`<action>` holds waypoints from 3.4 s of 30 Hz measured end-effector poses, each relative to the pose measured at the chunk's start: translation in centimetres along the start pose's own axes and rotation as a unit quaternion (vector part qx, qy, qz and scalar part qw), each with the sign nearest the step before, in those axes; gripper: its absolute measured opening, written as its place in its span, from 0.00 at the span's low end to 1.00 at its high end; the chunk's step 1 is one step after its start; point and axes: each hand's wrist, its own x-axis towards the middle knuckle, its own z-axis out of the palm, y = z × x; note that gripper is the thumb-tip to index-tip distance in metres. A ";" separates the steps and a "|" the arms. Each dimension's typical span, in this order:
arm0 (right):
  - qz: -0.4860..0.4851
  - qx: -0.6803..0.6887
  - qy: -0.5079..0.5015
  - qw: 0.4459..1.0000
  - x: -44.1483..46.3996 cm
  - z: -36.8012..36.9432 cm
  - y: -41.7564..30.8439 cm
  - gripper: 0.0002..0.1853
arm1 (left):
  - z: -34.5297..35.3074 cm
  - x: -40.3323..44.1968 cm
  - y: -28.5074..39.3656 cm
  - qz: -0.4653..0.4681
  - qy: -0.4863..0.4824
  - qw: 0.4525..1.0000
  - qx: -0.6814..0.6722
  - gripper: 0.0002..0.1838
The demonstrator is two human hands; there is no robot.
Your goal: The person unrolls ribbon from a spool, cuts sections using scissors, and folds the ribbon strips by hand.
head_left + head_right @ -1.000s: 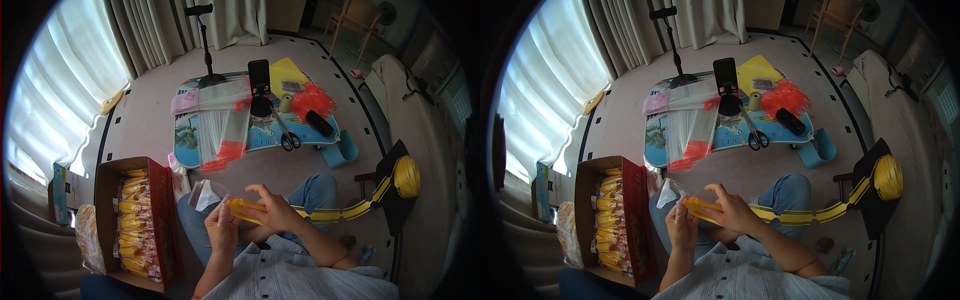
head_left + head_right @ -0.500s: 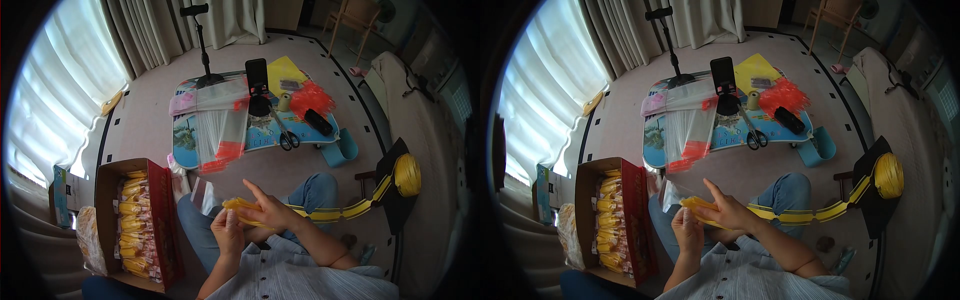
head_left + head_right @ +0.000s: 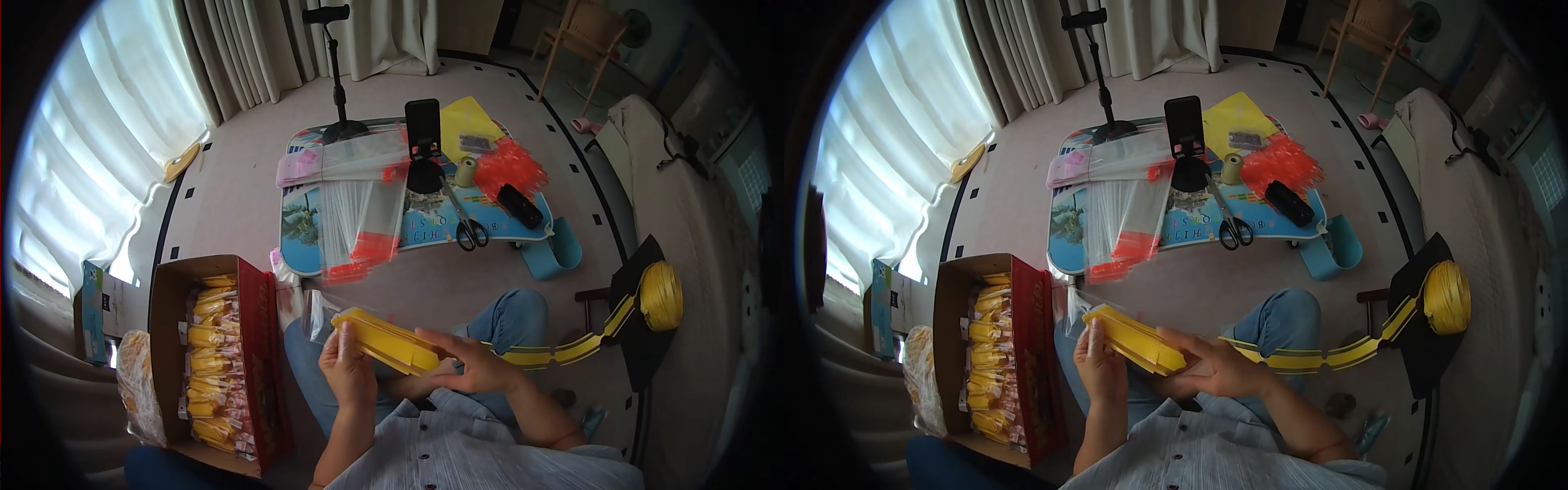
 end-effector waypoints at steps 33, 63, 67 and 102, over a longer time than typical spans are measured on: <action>-0.264 -0.515 0.109 0.808 0.0 0.2 0.1 0.12 | -0.8 0.3 -1.3 -0.038 -0.036 0.998 -0.023 0.12; -0.293 -0.450 0.091 0.839 2.3 -1.4 -0.9 0.10 | 1.6 -2.7 1.0 -0.157 -0.139 0.971 -0.117 0.24; -0.296 -0.430 0.114 0.845 1.4 0.0 -0.4 0.11 | 1.8 -3.4 0.8 -0.156 -0.146 0.973 -0.090 0.26; -0.182 -0.185 0.112 0.959 1.9 1.2 -1.2 0.11 | -1.2 -2.6 1.7 -0.106 -0.114 0.984 -0.087 0.26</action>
